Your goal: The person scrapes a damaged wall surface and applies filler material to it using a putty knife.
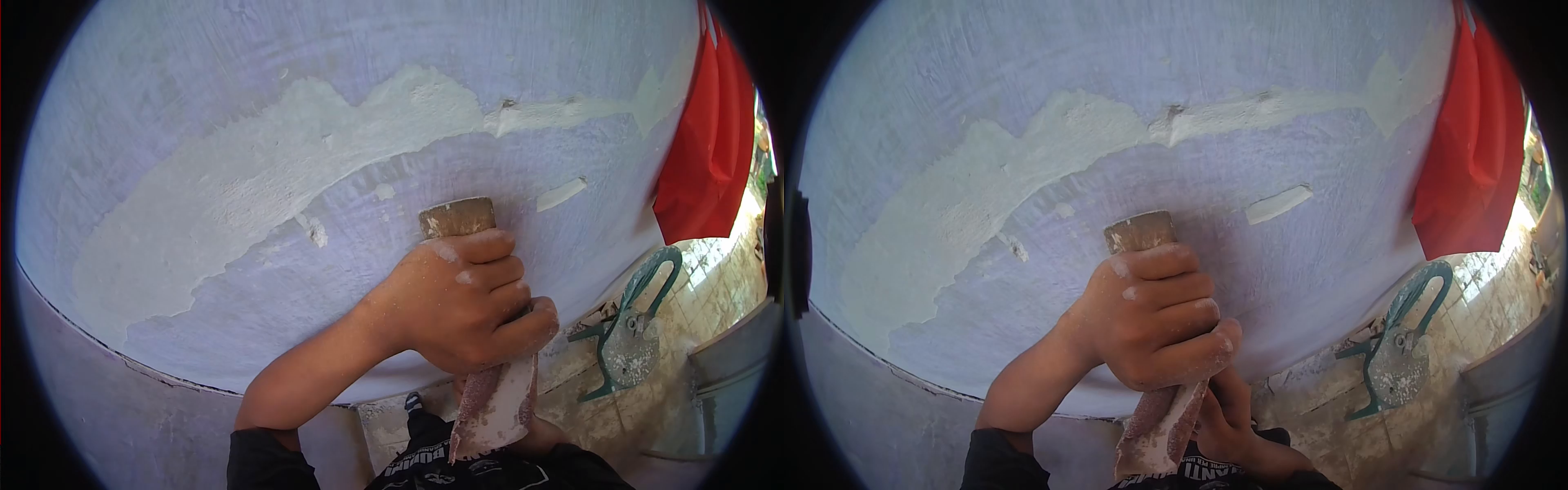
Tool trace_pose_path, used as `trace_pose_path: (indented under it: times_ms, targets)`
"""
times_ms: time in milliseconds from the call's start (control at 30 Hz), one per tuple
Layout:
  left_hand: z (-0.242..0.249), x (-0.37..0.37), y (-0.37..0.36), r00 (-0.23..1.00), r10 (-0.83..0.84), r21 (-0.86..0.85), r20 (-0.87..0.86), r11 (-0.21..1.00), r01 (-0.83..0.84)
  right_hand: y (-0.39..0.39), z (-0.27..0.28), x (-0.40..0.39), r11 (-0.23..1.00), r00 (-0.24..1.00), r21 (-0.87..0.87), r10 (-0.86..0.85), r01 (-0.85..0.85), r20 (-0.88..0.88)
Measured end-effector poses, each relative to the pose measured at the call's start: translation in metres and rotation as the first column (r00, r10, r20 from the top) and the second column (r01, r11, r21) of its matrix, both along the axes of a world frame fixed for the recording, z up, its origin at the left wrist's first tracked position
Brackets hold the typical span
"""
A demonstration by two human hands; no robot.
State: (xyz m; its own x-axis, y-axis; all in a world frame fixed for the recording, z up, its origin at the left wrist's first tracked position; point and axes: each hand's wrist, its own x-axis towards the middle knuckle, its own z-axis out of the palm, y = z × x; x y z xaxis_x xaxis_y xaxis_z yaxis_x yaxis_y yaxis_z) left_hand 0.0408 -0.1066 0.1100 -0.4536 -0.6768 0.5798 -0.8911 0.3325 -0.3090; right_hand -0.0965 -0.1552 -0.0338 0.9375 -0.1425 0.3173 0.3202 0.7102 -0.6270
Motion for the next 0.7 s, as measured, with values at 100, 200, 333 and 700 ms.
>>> trace_pose_path:
  times_ms: [100,200,333,700]
  targets:
    - [0.001,0.0,0.0,1.0,-0.024,0.003,-0.003,1.0,0.024,0.004,0.006,0.0,0.999,1.0,0.05,0.009,-0.01,0.024]
    - [-0.003,0.001,-0.001,0.998,-0.058,-0.052,-0.031,0.997,0.056,0.003,0.005,0.001,0.997,0.996,-0.022,-0.072,0.073,0.044]
    - [0.0,0.002,-0.004,0.999,-0.037,-0.056,-0.018,0.998,0.036,-0.003,0.006,0.006,0.969,0.982,-0.166,-0.175,0.185,0.076]
    - [-0.004,0.003,-0.002,0.998,-0.063,-0.078,-0.028,0.995,0.06,-0.002,0.005,0.004,0.979,0.991,-0.159,-0.117,0.127,0.068]
